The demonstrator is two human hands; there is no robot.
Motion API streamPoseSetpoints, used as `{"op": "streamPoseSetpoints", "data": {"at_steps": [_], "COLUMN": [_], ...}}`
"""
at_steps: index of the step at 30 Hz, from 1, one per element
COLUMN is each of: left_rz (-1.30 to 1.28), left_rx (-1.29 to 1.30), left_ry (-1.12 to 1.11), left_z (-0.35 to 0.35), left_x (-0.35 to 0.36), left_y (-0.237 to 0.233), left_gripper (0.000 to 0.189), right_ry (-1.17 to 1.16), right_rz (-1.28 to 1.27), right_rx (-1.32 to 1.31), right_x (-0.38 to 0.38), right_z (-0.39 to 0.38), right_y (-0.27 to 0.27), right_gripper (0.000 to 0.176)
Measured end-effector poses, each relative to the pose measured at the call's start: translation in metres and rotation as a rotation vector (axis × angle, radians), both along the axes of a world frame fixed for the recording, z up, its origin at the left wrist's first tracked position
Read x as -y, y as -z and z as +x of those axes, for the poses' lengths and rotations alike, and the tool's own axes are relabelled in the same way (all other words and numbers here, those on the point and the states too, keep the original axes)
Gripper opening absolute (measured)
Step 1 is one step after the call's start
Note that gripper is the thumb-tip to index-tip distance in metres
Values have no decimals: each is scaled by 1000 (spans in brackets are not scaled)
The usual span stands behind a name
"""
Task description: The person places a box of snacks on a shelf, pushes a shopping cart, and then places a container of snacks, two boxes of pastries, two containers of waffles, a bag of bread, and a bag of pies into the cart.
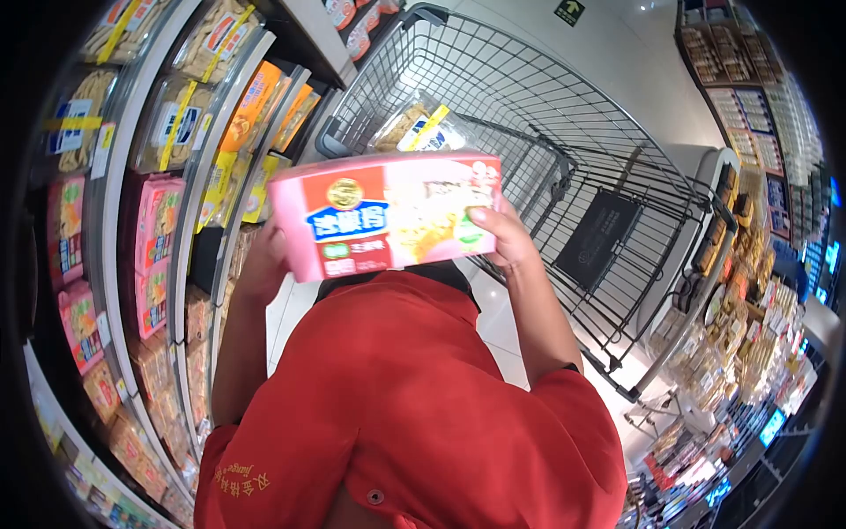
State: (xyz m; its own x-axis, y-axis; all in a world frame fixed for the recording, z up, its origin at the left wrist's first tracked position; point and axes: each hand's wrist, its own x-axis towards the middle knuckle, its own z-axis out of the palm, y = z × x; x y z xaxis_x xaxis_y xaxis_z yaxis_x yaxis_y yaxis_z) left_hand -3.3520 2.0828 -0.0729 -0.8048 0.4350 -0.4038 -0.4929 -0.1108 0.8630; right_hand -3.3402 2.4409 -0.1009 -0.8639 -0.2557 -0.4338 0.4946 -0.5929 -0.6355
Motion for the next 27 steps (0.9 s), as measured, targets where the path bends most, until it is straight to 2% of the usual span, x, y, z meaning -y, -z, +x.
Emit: {"op": "streamPoseSetpoints", "data": {"at_steps": [1, 2, 3, 6, 9, 13, 16, 18, 19, 20, 22, 23, 25, 26, 27], "left_rz": [-29, 41, 47, -47, -118, -139, -241, -282, -298, -313, -343, -346, -342, -359, -376], "left_rx": [28, -14, -14, 29, 111, 132, 211, 241, 258, 276, 303, 325, 361, 358, 357], "left_ry": [110, -39, -35, 24, -38, -101, -207, -259, -297, -340, -390, -429, -495, -492, -482], "left_z": [-6, -3, -8, -13, -4, 23, 46, 62, 68, 76, 87, 94, 105, 107, 107], "left_x": [0, -17, -13, 8, 33, 62, 85, 98, 104, 111, 119, 123, 126, 125, 125], "left_y": [-6, -11, -12, -5, 12, 24, 27, 23, 20, 22, 20, 25, 31, 31, 32], "left_gripper": [80, 78, 78, 72, 68, 61, 55, 52, 48, 47, 49, 50, 54, 53, 53], "right_ry": [11, 123, 233, 363, 298, 432, 418, 352, 399, 412, 453, 391, 423, 386, 471], "right_rz": [8, 24, 38, 22, -17, 104, 196, 144, 146, 69, -19, -82, -95, -107, 86], "right_rx": [4, -11, -28, 124, 146, 302, 368, 359, 438, 384, 371, 343, 411, 409, 489], "right_x": [-9, -18, -29, -62, -79, -58, -48, -44, -39, -37, -39, -53, -67, -87, -81], "right_z": [10, 19, 24, 19, -20, -95, -144, -167, -175, -180, -190, -189, -198, -203, -201], "right_y": [7, 14, 22, 49, 89, 147, 186, 205, 205, 203, 209, 228, 253, 283, 276], "right_gripper": [87, 83, 79, 63, 50, 39, 40, 43, 45, 45, 36, 41, 35, 40, 48]}}
